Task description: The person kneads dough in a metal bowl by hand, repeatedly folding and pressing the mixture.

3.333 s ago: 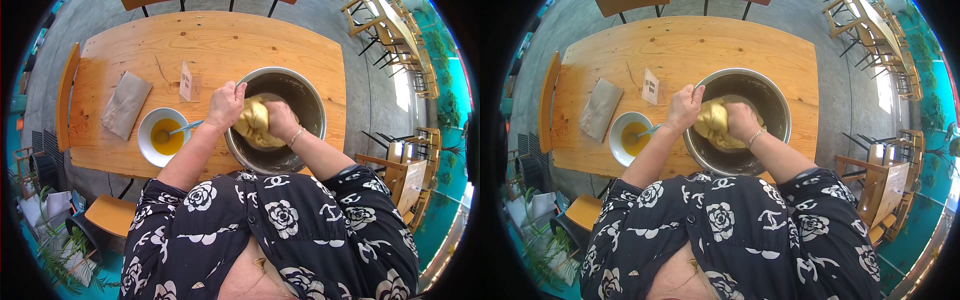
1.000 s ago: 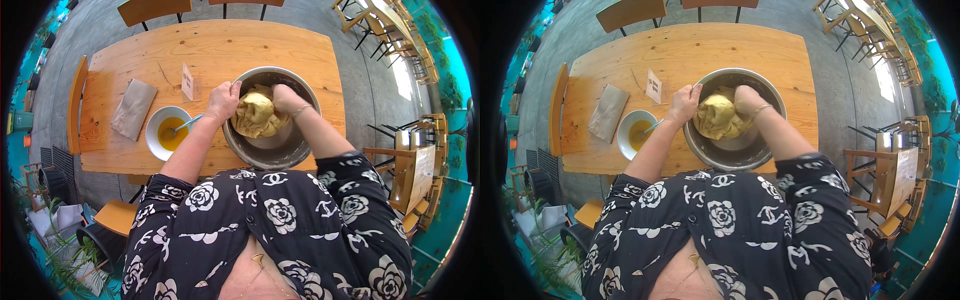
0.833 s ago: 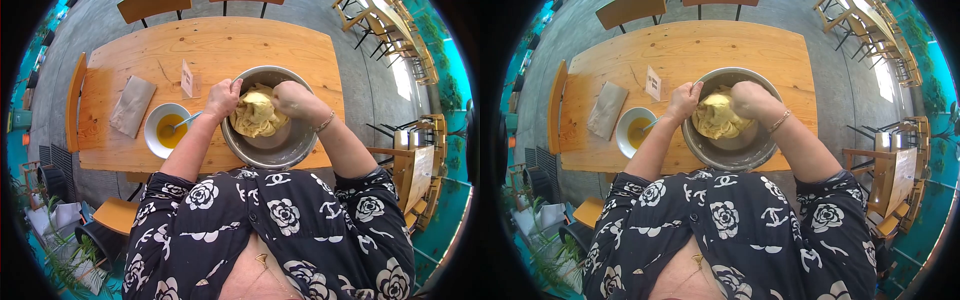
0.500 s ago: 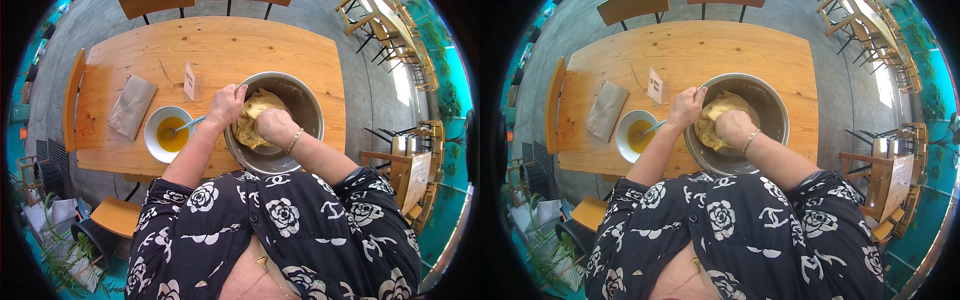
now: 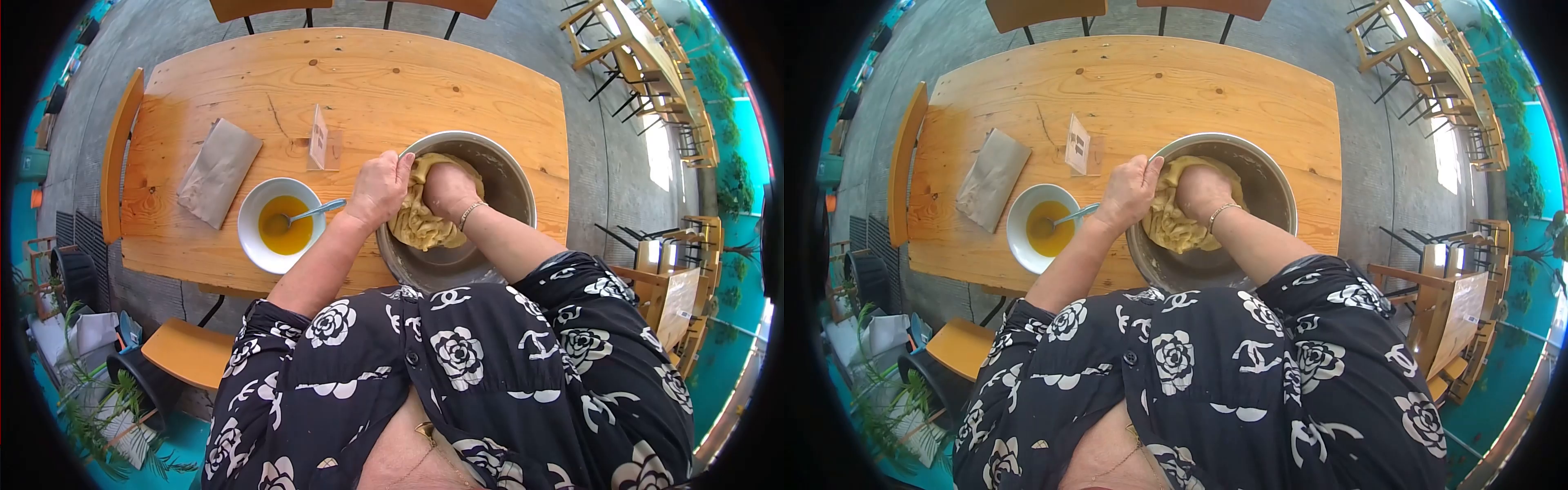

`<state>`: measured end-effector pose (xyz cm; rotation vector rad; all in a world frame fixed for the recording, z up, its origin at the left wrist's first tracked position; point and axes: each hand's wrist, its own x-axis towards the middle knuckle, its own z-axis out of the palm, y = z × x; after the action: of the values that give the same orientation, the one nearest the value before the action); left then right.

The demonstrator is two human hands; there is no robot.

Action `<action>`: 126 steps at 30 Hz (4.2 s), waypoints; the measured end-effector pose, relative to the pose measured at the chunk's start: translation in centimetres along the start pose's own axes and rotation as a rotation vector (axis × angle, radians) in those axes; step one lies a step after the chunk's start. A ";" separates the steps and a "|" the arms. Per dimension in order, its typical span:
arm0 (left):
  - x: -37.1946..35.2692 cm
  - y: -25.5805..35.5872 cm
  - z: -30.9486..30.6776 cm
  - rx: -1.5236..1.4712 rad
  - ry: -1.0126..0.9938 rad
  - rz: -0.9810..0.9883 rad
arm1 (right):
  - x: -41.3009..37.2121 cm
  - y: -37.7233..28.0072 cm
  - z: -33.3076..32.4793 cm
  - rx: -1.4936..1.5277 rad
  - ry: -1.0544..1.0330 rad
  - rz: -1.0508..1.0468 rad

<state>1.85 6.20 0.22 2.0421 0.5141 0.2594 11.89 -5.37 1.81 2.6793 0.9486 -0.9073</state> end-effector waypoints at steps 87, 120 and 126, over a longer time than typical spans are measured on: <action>-0.8 0.3 1.6 0.093 0.108 -0.015 | -4.0 2.8 3.9 0.194 0.297 0.165; 2.2 -1.0 1.6 0.158 0.048 -0.056 | 1.1 4.8 -4.6 0.857 -0.238 0.088; 1.7 0.1 1.2 0.160 0.063 -0.099 | -6.2 2.2 -4.7 0.046 0.008 -0.466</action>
<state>3.85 5.97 -0.36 2.1608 0.6918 0.2300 11.77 -8.72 9.14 2.5396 1.6124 -1.0039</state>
